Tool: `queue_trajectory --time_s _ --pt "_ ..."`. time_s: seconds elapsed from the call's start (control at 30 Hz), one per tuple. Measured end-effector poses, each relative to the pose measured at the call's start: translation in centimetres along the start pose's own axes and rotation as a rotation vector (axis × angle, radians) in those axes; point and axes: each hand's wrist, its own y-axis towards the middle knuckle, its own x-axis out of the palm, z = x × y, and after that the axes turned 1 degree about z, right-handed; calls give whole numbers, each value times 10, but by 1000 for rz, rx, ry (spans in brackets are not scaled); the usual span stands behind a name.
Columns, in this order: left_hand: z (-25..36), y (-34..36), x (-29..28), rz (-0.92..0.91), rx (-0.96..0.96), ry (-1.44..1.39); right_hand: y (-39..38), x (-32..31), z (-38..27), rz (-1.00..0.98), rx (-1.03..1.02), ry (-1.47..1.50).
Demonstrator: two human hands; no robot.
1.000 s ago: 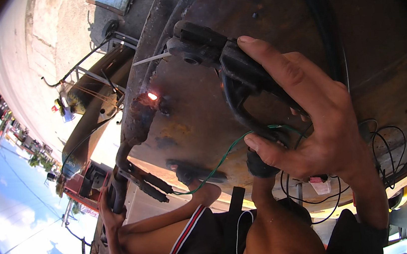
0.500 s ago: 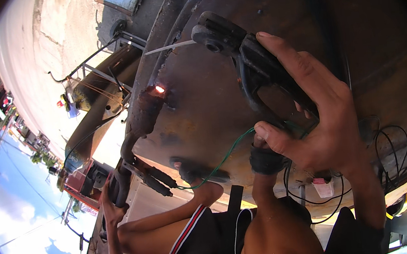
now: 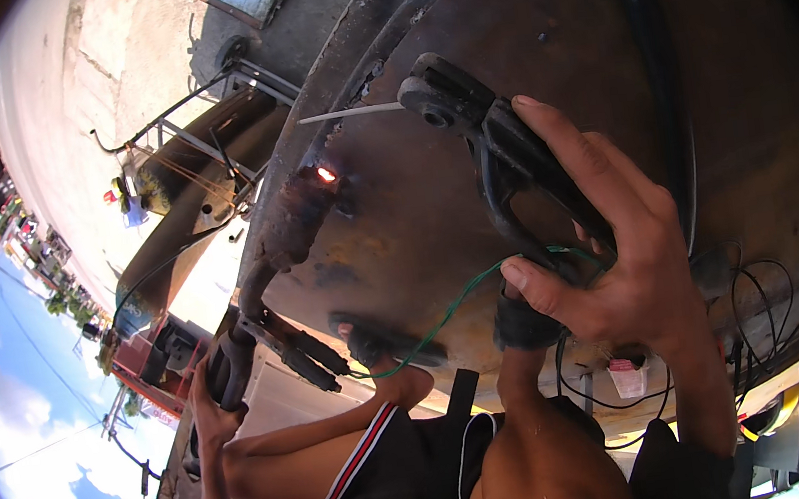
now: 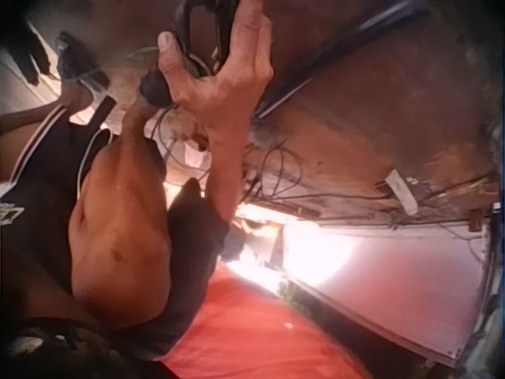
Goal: The person uses a welding torch to join metal pieces on a large curved metal structure. They repeatedly position the torch, strike an arc, and weld along seams while another person works nearby.
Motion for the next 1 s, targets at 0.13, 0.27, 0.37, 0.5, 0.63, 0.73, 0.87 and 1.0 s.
queue_trajectory --time_s 0.13,0.27,0.37,0.5,0.63,0.73,0.87,1.0 --pt "0 0 1 14 30 63 -3 1 4 -81 -64 -73" --pt "5 2 0 -4 14 23 -6 12 10 -102 -126 -86" --pt "7 2 -1 -8 0 29 -5 17 11 -131 -137 -100" --pt "6 2 0 9 6 48 1 18 10 -166 -129 -106" --pt "4 2 1 11 27 32 6 19 8 -168 -144 -94" --pt "6 2 0 4 -3 33 7 19 7 -180 -145 -111" --pt "10 2 -1 2 44 49 8 18 7 -184 -161 -144" --pt "9 3 0 8 55 54 9 17 6 -186 -165 -157"
